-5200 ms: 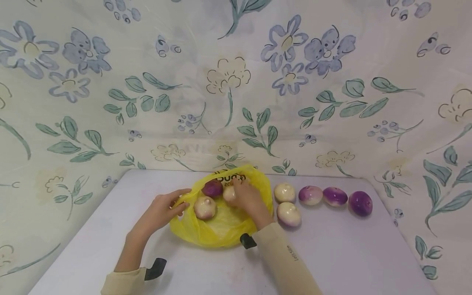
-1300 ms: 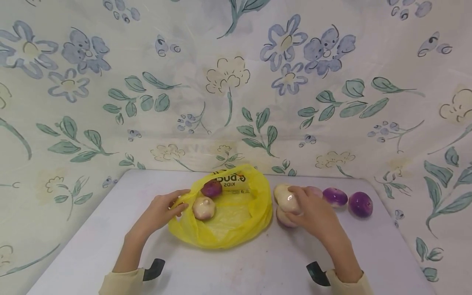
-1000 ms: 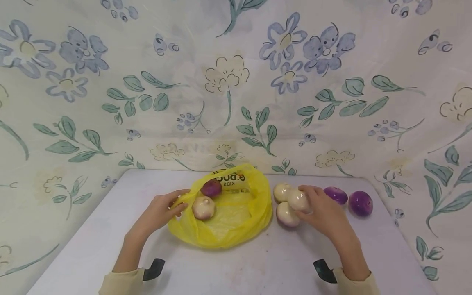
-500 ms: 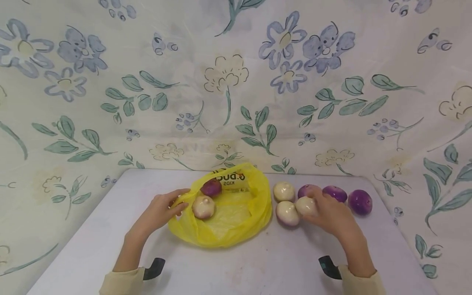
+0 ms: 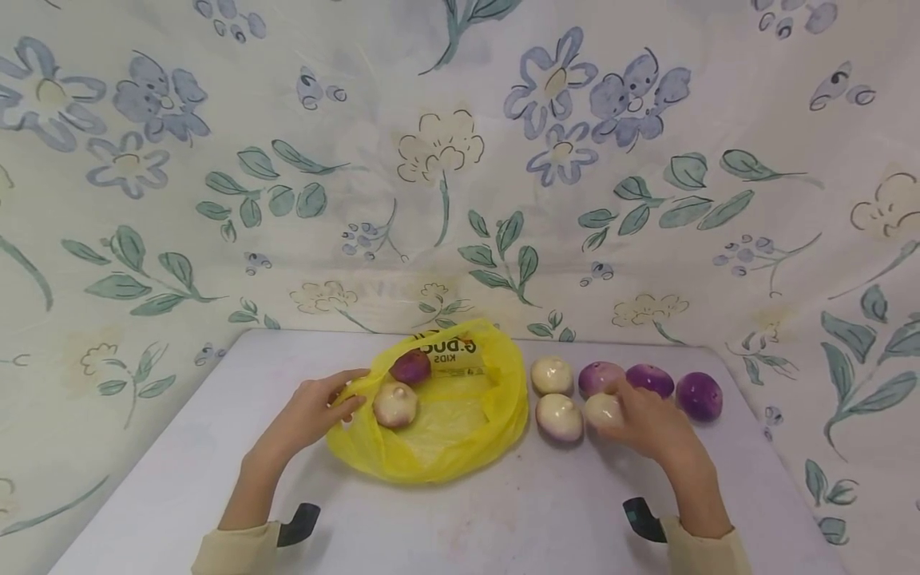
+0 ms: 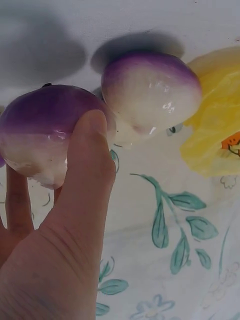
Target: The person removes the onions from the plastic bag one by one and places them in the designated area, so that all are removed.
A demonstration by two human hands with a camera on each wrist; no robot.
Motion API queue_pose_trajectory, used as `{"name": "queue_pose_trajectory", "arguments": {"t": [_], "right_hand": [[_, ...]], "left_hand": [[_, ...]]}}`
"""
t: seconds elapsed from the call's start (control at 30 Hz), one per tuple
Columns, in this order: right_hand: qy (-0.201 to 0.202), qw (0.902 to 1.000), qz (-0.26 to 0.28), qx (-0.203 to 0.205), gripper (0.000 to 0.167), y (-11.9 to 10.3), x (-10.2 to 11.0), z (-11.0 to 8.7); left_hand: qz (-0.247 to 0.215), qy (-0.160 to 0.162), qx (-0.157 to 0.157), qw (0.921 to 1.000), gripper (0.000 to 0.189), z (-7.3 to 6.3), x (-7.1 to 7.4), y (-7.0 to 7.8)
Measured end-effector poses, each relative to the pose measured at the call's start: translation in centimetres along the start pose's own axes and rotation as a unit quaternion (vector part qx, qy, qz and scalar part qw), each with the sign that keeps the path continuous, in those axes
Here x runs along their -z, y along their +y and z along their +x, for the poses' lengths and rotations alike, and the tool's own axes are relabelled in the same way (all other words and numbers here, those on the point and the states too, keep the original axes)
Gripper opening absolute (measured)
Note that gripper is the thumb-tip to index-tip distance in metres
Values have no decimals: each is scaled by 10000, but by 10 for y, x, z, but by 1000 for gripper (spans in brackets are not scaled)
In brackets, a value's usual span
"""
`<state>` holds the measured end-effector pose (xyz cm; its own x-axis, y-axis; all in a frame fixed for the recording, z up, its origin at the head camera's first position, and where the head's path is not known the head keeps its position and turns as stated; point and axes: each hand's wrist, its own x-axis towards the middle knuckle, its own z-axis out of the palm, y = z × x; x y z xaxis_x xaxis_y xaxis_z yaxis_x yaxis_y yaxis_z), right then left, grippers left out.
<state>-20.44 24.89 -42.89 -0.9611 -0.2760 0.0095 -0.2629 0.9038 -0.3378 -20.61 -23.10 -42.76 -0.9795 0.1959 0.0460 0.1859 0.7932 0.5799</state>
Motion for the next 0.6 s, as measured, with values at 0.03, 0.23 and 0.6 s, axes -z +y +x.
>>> {"name": "queue_pose_trajectory", "arguments": {"t": [0.03, 0.23, 0.6], "right_hand": [[-14, 10000, -4, -4, 64, 1, 0, 0], [-77, 10000, 2, 22, 65, 4, -2, 2], [-263, 9996, 110, 16, 64, 9, -8, 0]], "left_hand": [[-6, -4, 3, 10000, 45, 0, 0, 0], [-27, 41, -19, 10000, 46, 0, 2, -1], [-10, 53, -119, 9999, 45, 0, 0, -3]]}}
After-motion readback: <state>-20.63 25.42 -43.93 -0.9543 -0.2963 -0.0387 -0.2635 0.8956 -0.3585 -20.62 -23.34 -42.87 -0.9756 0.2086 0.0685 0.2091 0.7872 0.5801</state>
